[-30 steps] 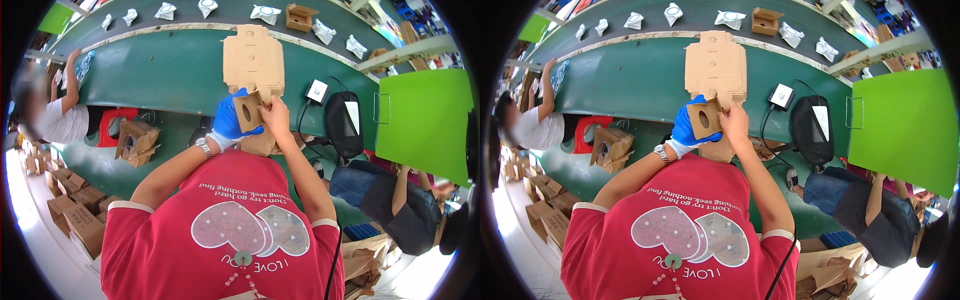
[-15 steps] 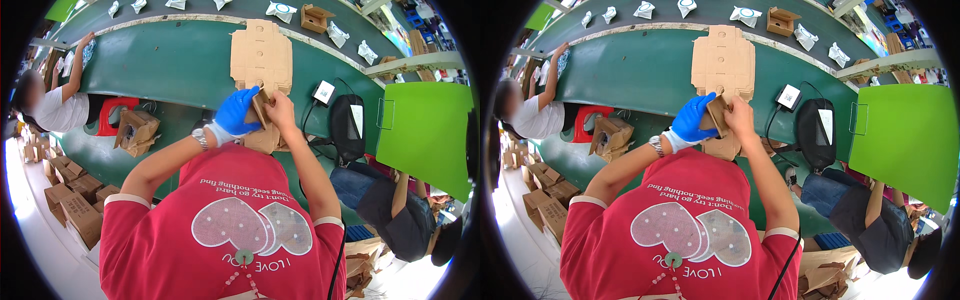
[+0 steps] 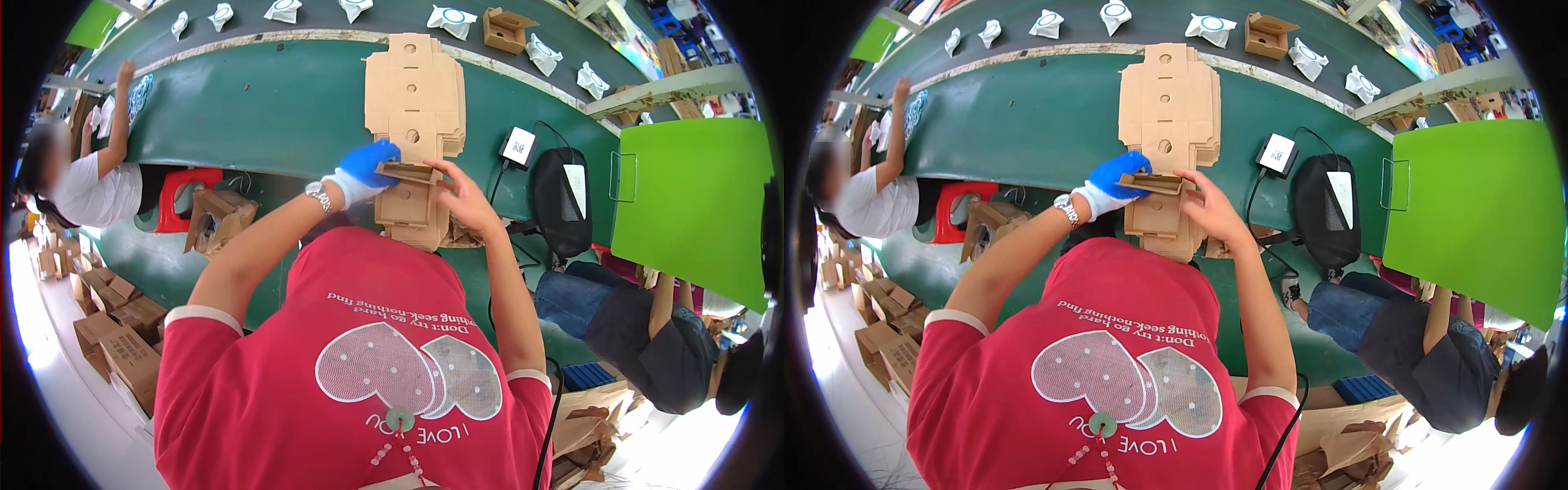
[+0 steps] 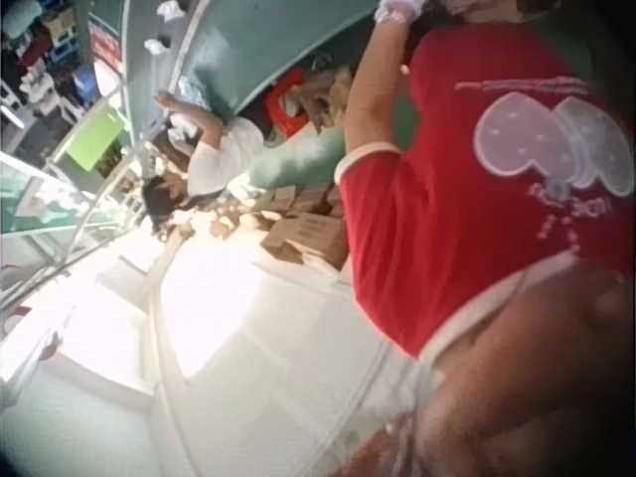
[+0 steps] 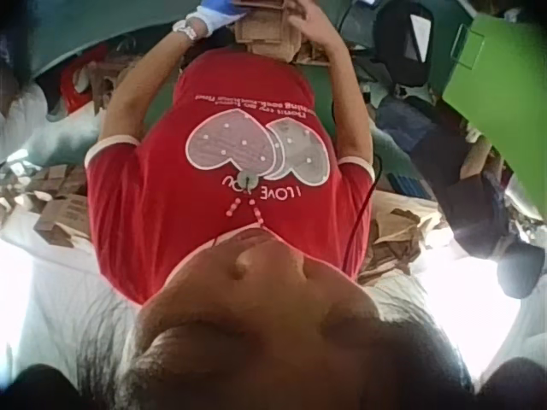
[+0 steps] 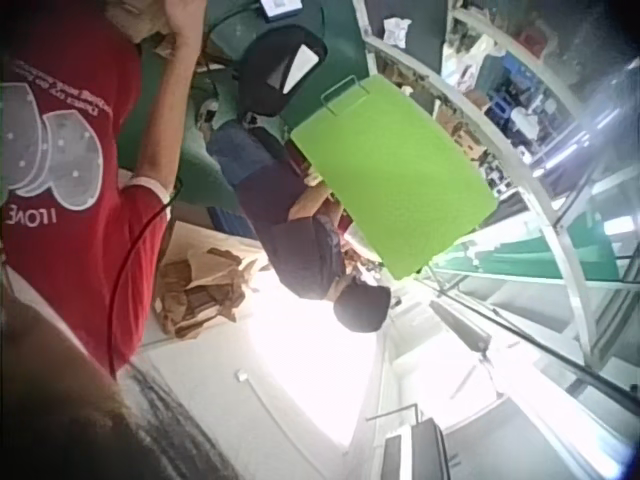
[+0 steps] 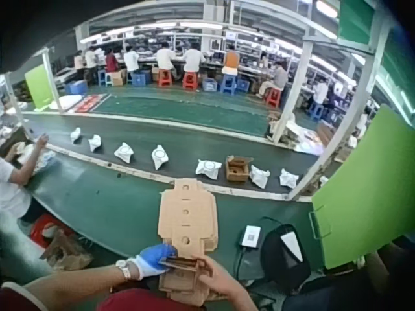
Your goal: The recorder is folding and assembling flat cardboard components into structured packaging boxes on a production line.
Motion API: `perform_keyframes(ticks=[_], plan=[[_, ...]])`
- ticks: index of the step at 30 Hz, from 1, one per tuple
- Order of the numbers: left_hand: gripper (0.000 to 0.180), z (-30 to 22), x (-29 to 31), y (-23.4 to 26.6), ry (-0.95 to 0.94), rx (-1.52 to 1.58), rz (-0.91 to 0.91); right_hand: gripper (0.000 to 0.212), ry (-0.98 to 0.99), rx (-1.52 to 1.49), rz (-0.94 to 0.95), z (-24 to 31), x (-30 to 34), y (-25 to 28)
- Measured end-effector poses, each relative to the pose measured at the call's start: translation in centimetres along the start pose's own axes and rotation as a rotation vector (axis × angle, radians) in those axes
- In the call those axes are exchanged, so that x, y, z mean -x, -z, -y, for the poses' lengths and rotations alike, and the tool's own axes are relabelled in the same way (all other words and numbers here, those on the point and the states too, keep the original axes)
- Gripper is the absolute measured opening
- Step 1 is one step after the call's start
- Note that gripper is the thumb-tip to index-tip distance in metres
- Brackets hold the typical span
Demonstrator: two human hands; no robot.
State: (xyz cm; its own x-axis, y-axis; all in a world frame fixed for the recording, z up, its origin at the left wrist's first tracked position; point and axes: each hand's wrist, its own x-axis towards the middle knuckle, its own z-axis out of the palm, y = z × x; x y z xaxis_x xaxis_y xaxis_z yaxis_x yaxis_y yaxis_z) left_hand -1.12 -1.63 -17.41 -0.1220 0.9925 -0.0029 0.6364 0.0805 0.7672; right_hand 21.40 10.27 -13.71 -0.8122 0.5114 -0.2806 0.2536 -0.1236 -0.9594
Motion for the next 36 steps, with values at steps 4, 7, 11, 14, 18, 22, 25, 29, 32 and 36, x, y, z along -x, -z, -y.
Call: perform_keyframes(ticks=[4, 7, 11, 14, 18, 22, 25, 29, 32, 36], plan=[[0.027, 0.0, -1.5, 0.1, 0.049, -0.138, 0.11, 0.036, 0.08, 0.367, -0.204, -1.2, -1.8, -1.9], [0.025, -0.2, -1.6, -0.5, 0.027, -0.16, 0.057, 0.031, 0.249, 0.68, -0.296, -3.1, -3.8, -2.4], [0.024, -0.4, -1.6, -0.5, 0.102, -0.114, 0.006, 0.025, 0.183, 0.669, -0.248, -2.4, -5.0, -2.0], [0.023, -0.2, -1.4, -0.9, 0.119, -0.101, -0.02, 0.023, 0.219, 0.658, -0.217, -1.8, -4.8, -1.9], [0.067, -1.5, 1.8, -0.3, 0.127, 0.044, -0.18, 0.018, 0.214, 0.613, -0.327, -0.9, -3.8, -1.8], [0.08, -2.7, 4.1, 3.0, 0.621, 0.931, 0.151, 0.019, 0.209, 0.535, -0.392, 0.4, -4.6, -2.3], [0.071, -0.4, 3.6, 3.3, 0.597, 0.81, -0.113, 0.037, -0.115, 0.347, -0.324, 3.4, -6.1, -2.6], [0.049, 3.1, -4.4, 8.1, 0.687, 0.913, -0.249, 0.065, 0.062, -0.234, -0.581, 4.3, -4.9, -2.7], [0.044, 6.3, -14.5, 10.9, 0.462, 0.9, -0.188, 0.057, -0.047, -0.169, -0.709, 1.2, -2.6, -2.8], [0.041, 8.6, -29.6, 12.5, 0.68, 0.721, -0.361, 0.062, -0.117, 0.185, -0.828, -2.3, 0.8, -5.1]])
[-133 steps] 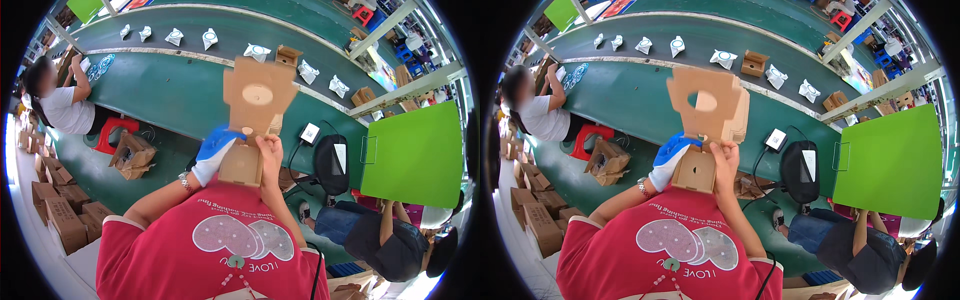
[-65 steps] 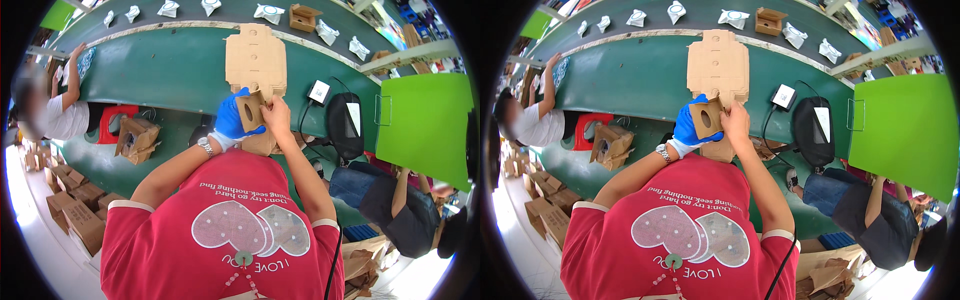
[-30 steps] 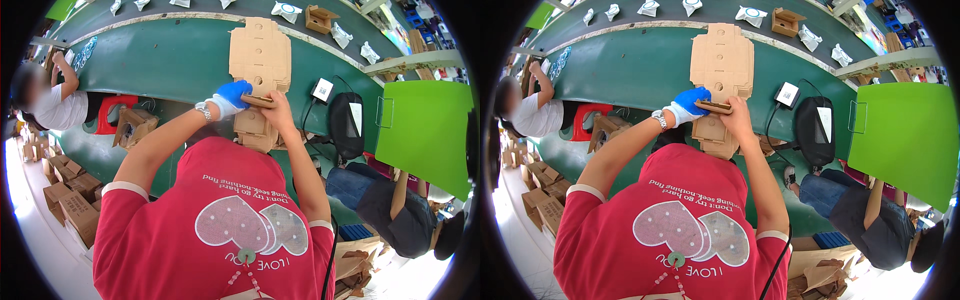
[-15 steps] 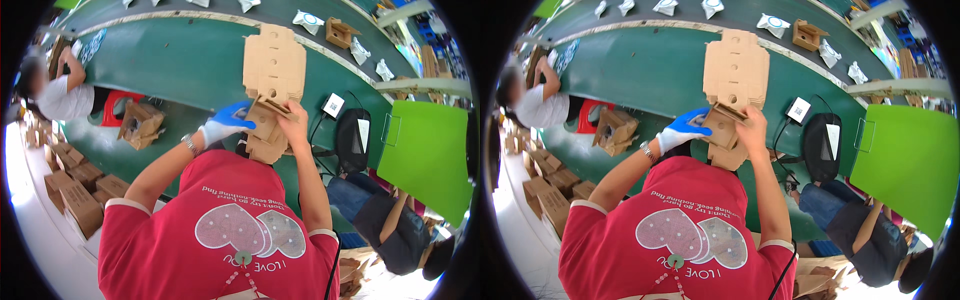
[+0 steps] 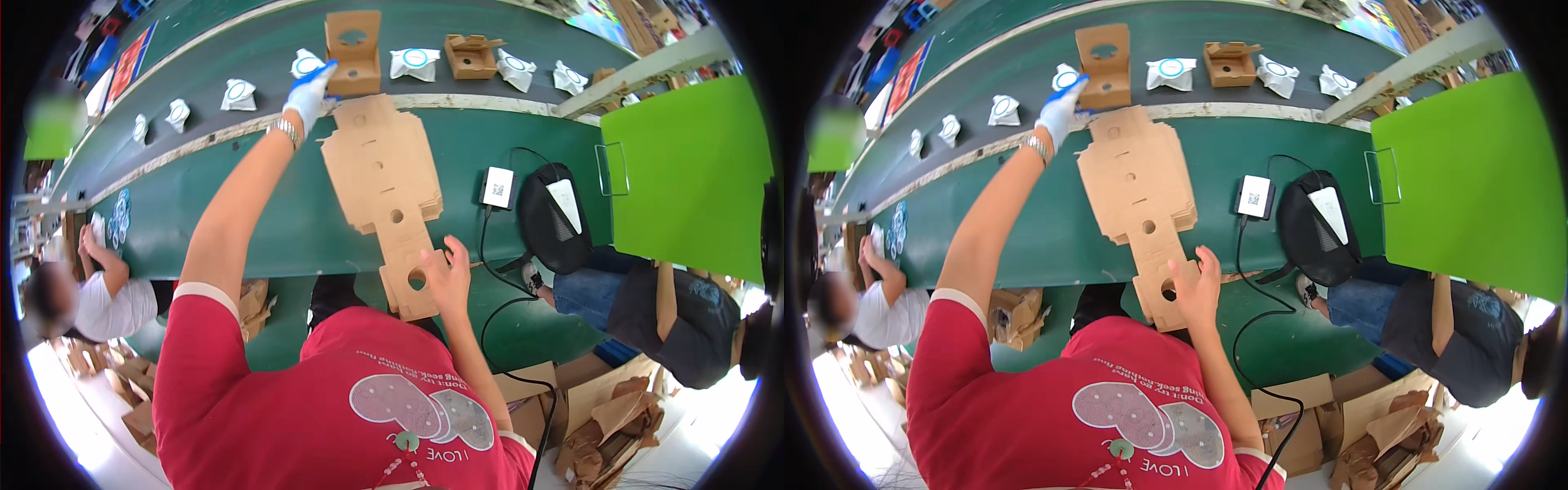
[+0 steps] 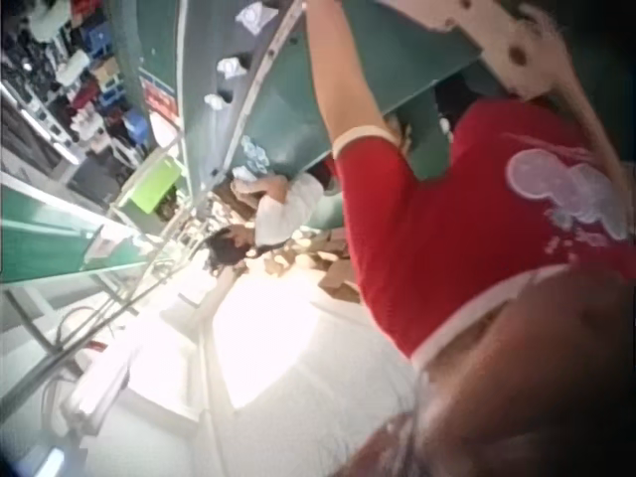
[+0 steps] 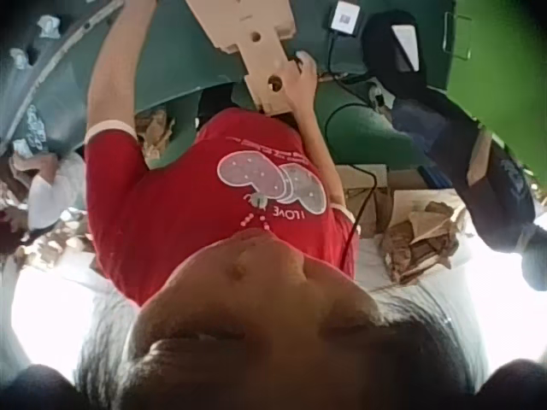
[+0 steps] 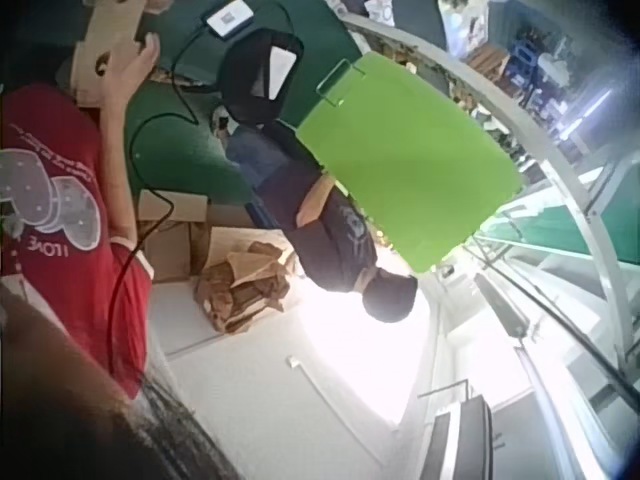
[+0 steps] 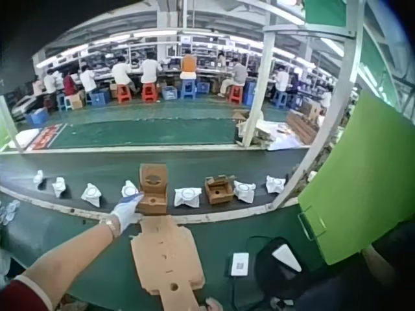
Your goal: The recorder is folding and assembling flat cardboard components into structured packaging boxes on a production line.
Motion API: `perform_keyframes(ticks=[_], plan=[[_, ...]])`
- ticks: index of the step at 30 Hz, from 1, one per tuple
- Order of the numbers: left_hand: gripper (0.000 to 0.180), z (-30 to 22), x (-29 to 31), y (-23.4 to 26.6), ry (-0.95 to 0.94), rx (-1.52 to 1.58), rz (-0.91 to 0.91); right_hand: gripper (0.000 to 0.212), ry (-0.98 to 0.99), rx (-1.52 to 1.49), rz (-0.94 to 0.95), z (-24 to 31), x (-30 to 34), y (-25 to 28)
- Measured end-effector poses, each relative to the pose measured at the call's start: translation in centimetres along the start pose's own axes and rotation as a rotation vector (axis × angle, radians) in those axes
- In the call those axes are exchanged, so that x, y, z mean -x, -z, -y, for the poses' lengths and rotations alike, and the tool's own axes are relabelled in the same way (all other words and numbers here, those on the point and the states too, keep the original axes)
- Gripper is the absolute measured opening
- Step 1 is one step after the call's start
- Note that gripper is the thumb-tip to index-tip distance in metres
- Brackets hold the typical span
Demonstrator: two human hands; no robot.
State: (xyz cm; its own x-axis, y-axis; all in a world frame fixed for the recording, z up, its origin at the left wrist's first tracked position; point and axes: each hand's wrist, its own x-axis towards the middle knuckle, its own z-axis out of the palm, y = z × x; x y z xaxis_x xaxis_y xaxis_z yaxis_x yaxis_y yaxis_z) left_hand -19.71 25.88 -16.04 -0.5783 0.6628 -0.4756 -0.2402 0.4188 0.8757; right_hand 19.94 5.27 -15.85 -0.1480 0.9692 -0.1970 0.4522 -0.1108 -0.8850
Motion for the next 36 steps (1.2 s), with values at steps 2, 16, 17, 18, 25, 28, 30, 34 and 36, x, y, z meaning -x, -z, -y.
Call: perform_keyframes(ticks=[2, 16, 17, 18, 25, 28, 30, 34, 36], plan=[[0.044, -2.6, -3.4, -1.1, -0.006, 0.006, -0.028, 0.068, 0.001, 0.233, -0.047, -0.5, 1.5, -0.2], [0.048, 17.9, 32.6, 4.0, 0.337, 0.251, -0.004, 0.058, 0.27, 0.395, 0.043, -2.3, 2.7, 0.4], [0.046, 18.7, 35.6, 2.6, 0.302, 0.365, 0.009, 0.058, 0.291, 0.381, 0.04, -1.9, 2.9, 0.4], [0.047, 19.9, 36.1, 2.0, 0.257, 0.24, 0.209, 0.058, 0.31, 0.366, 0.035, -1.4, 3.1, 0.3], [0.057, 14.7, 37.9, -1.8, -0.102, -0.079, 0.006, 0.043, 0.185, 0.057, 0.099, 2.2, 3.4, -0.4], [0.048, 14.4, 37.3, -0.7, -0.103, 0.177, 0.202, 0.03, 0.133, -0.097, 0.227, 3.1, 3.3, -0.5], [0.043, 10.2, 38.2, 0.0, 0.221, 0.002, 0.304, 0.026, -0.226, -0.62, 0.62, 4.9, 3.4, 0.7], [0.048, 10.2, 37.4, -0.9, 0.359, 0.258, 0.357, 0.029, -0.423, -0.828, 0.704, 7.9, 1.5, 3.6], [0.054, 6.9, 39.1, -0.6, 0.079, 0.676, 0.549, 0.026, -0.439, -0.869, 0.57, 11.6, 0.9, 4.1]])
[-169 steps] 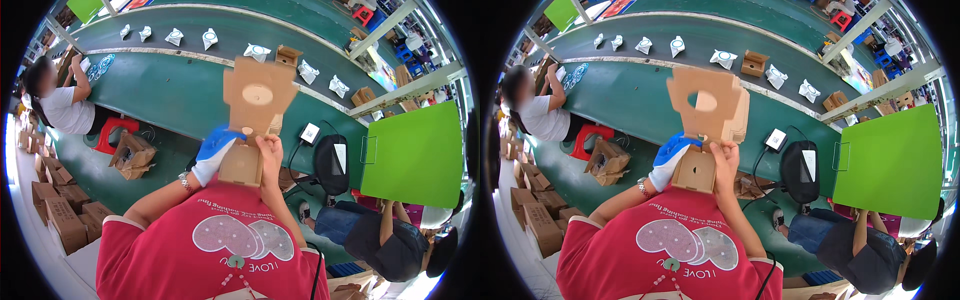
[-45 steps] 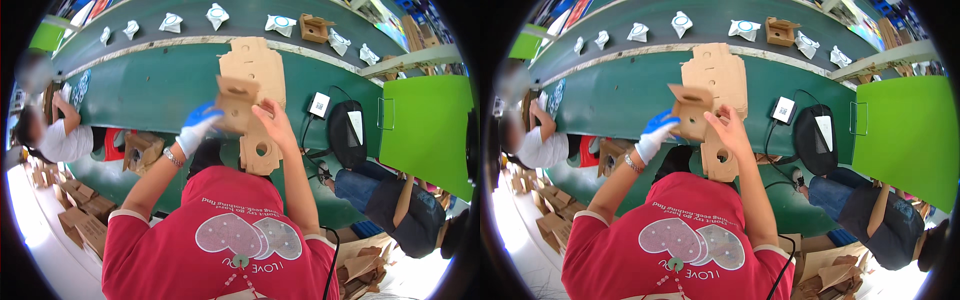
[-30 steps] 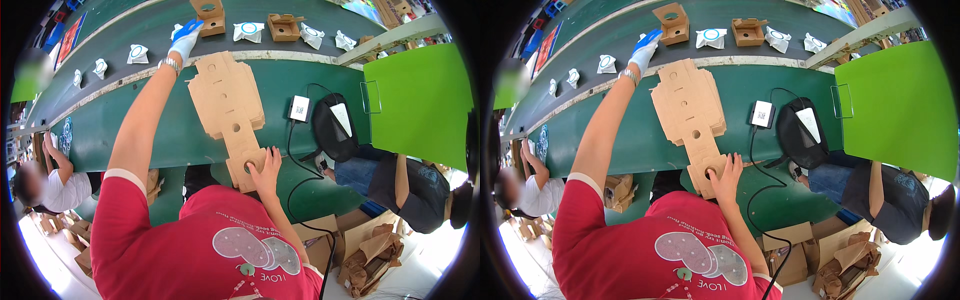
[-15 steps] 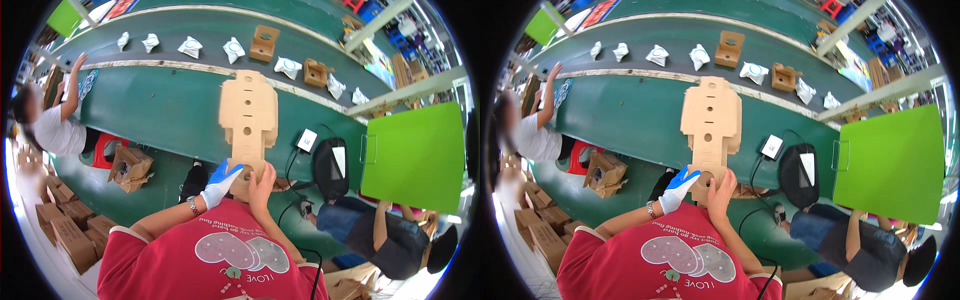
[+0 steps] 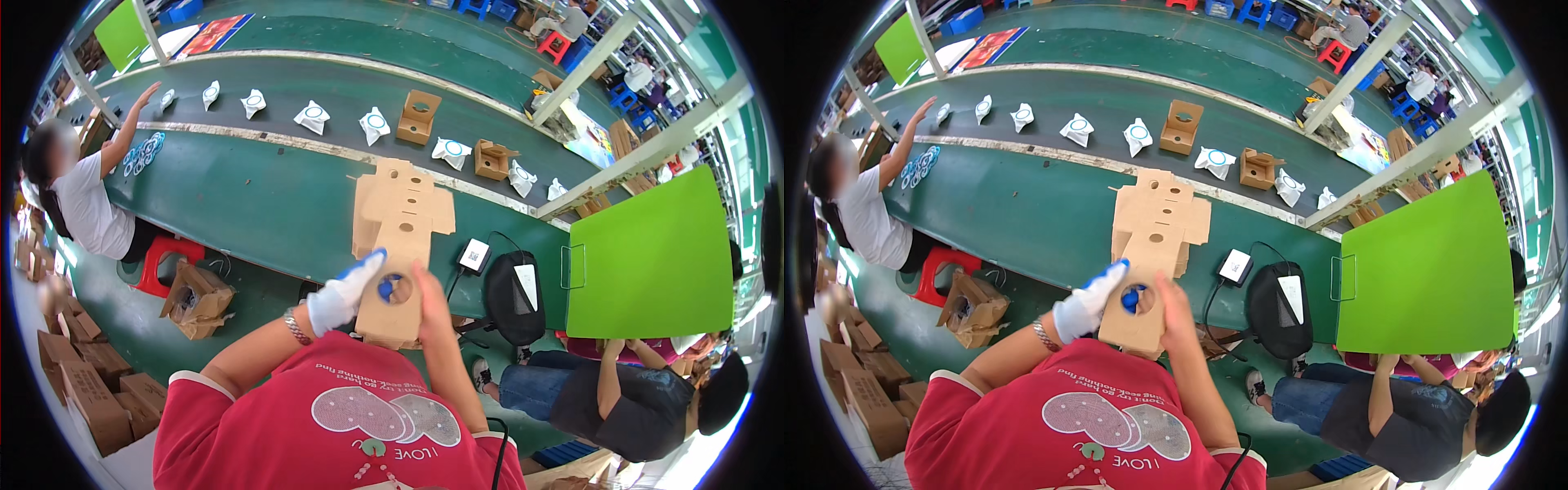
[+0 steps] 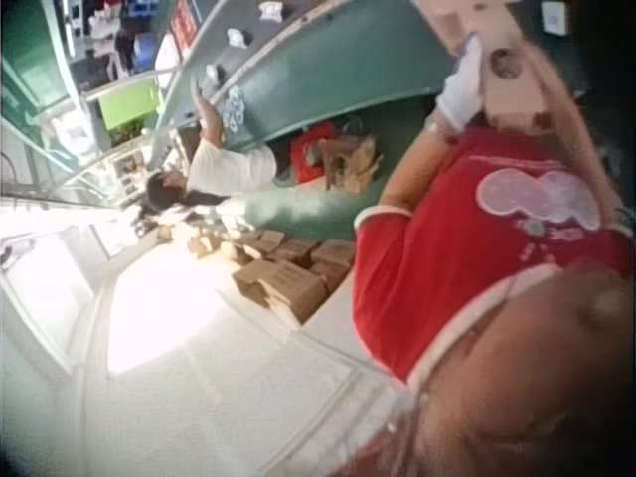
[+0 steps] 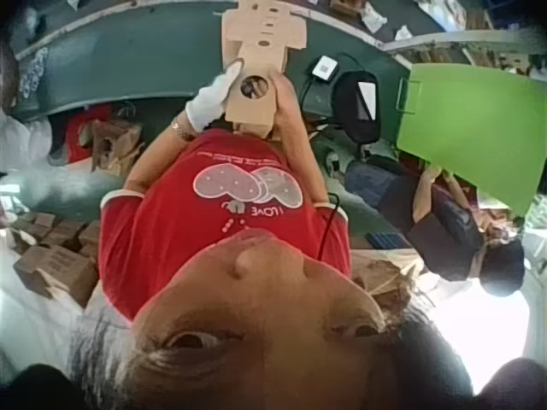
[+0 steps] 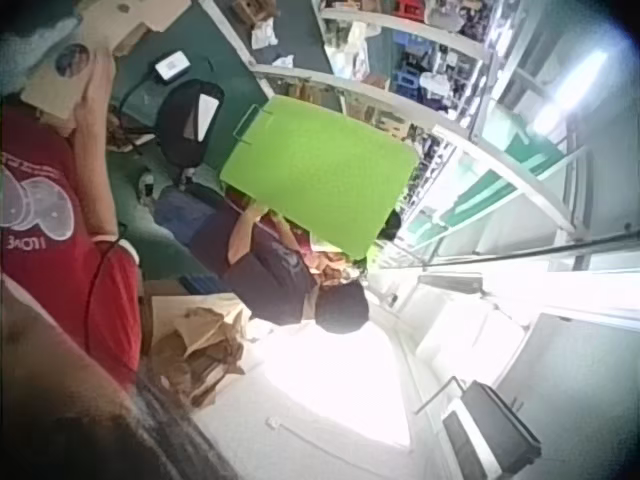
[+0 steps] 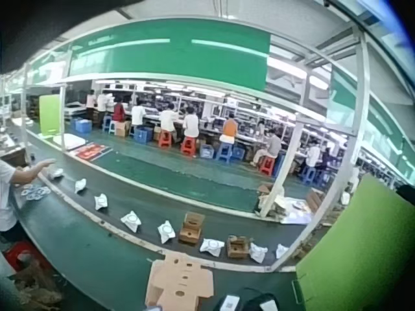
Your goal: The recorder is folding and assembling flat cardboard components into structured packaging boxes on a production line.
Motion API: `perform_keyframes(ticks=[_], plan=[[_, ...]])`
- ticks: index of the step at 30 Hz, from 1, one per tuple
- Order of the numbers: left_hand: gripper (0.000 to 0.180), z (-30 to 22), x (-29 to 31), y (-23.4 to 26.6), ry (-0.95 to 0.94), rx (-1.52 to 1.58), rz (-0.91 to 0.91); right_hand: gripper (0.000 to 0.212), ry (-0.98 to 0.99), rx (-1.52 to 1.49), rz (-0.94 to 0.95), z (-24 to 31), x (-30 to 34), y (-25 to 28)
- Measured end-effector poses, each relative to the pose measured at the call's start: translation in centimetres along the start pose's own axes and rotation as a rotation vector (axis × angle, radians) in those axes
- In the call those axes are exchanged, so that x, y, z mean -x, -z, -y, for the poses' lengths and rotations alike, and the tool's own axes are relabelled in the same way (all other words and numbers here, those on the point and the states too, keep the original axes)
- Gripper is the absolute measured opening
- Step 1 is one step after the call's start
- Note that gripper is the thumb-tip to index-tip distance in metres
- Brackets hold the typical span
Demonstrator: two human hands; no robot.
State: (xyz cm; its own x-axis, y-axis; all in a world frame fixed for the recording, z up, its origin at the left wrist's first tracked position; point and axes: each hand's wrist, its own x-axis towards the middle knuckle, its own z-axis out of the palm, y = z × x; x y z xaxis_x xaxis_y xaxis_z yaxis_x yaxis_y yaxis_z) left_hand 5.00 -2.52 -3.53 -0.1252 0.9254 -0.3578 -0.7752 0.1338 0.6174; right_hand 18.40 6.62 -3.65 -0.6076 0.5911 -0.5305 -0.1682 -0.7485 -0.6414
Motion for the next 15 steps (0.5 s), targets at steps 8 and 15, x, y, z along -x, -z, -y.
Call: perform_keyframes(ticks=[8, 15], plan=[[0.073, -10.6, -0.3, 0.6, -0.375, 0.362, -0.025, 0.027, -0.326, -0.09, 0.4, 3.0, 3.8, -2.7], [0.021, -8.2, -0.9, 7.0, -0.166, 0.176, -0.252, 0.054, -0.173, -0.389, 0.355, 1.4, -3.1, 2.7]])
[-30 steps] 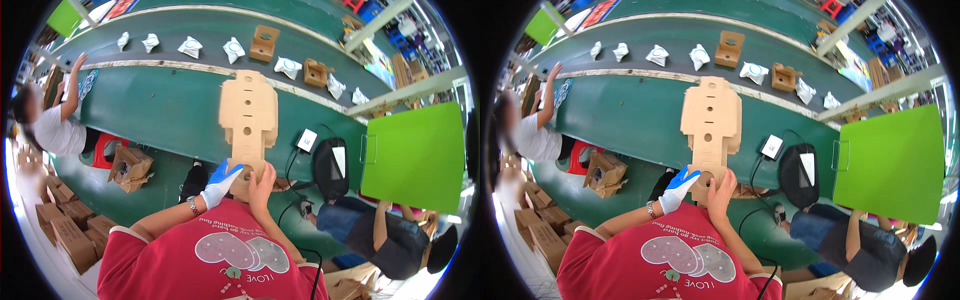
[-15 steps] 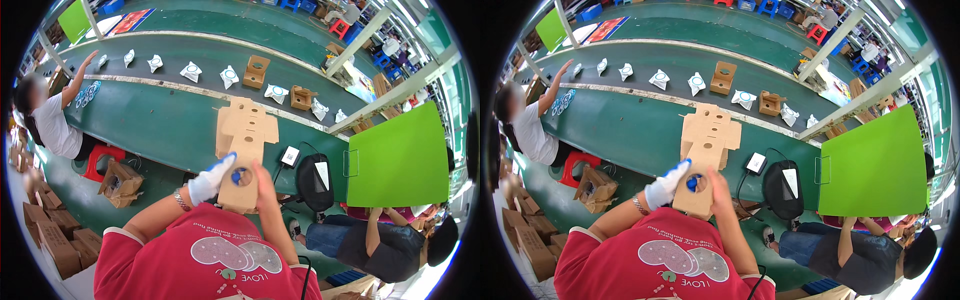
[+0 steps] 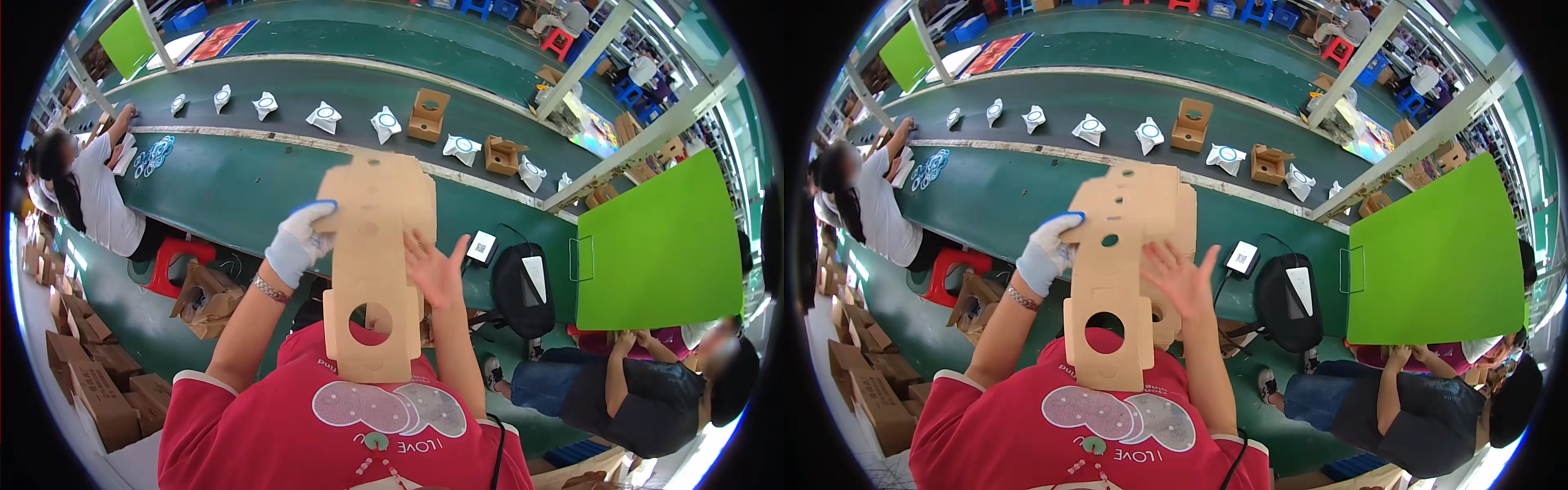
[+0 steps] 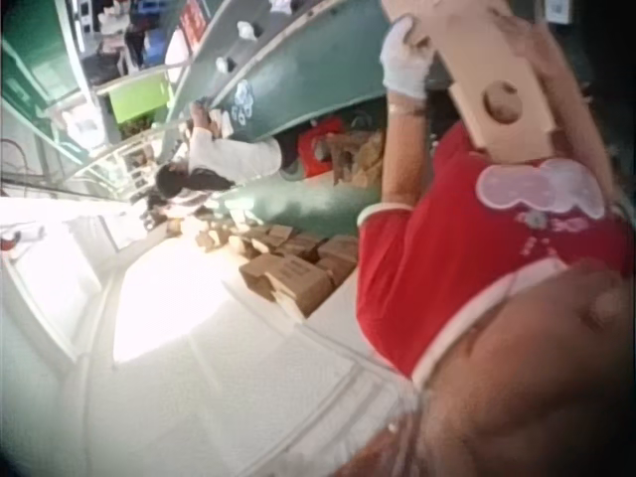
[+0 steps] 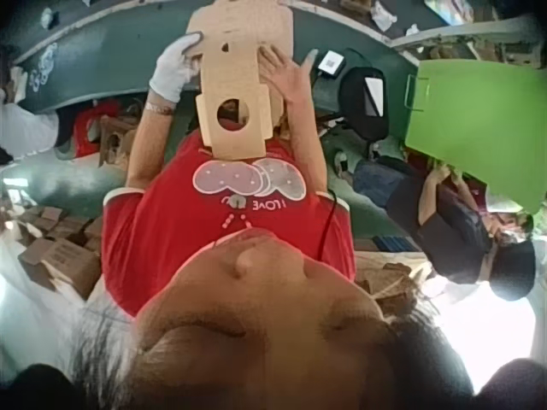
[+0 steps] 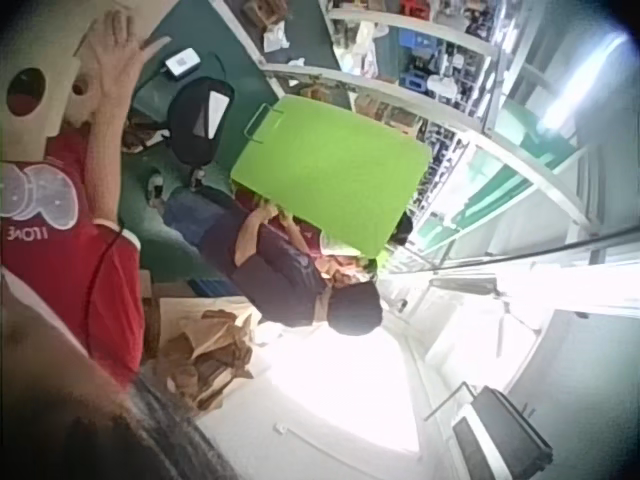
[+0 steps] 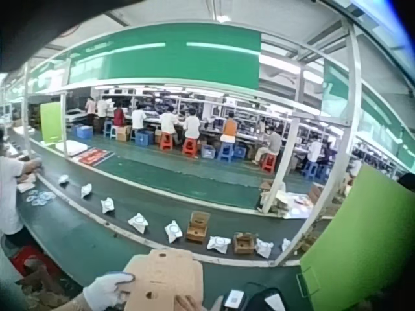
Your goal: The recorder is folding and assembling flat cardboard components into structured packaging boxes on a production line.
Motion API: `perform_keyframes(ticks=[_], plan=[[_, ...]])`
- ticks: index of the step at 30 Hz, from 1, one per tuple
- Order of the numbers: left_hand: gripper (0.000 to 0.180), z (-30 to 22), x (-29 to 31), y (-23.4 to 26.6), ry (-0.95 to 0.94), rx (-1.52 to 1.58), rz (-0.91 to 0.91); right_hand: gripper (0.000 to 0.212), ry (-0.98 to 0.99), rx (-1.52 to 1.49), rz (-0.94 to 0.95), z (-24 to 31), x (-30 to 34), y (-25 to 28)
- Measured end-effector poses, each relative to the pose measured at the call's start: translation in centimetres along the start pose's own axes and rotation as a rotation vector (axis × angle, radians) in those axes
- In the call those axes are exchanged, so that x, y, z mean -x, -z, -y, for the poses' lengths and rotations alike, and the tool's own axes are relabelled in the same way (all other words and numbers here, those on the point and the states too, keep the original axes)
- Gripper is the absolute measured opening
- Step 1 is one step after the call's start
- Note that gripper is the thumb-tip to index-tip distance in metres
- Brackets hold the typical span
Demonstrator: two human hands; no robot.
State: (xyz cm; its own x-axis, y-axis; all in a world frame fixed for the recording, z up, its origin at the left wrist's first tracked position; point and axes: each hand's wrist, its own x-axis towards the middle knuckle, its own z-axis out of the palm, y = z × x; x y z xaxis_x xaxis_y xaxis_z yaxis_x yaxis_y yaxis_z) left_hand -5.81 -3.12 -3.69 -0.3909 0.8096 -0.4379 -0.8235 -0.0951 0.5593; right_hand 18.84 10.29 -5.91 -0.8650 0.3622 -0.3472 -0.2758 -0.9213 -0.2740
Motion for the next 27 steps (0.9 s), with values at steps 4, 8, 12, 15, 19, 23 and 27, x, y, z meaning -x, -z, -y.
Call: perform_keyframes(ticks=[4, 8, 12, 15, 19, 23, 27], plan=[[0.022, 3.6, 1.3, 1.0, -0.138, -0.648, 0.185, 0.06, 0.176, -0.009, 0.031, 0.1, -4.4, 4.3], [0.043, 5.2, 0.5, 2.3, -0.151, -1.201, 0.263, 0.073, 0.311, 0.379, -0.141, -1.7, -4.6, 2.9], [0.051, 4.7, 0.9, 1.7, -0.361, -1.177, 0.173, 0.085, 0.319, 0.765, -0.265, -4.1, -1.6, -1.6], [0.051, 1.8, 2.8, -2.5, -0.024, -0.215, 0.307, 0.088, 0.269, 0.573, -0.104, -6.4, -1.2, 1.4], [0.046, 5.0, 0.2, 0.4, -0.263, -0.492, 0.225, 0.092, 0.389, 0.989, 0.084, -6.2, 0.2, -1.7], [0.034, 8.0, 0.4, 0.3, -0.415, -1.059, 0.158, 0.089, 0.147, 0.802, 0.14, -1.8, 1.7, -3.4], [0.039, 10.8, 1.5, -1.1, -0.275, -0.794, 0.029, 0.043, 0.328, 0.996, -0.063, -2.2, 1.4, 0.2]])
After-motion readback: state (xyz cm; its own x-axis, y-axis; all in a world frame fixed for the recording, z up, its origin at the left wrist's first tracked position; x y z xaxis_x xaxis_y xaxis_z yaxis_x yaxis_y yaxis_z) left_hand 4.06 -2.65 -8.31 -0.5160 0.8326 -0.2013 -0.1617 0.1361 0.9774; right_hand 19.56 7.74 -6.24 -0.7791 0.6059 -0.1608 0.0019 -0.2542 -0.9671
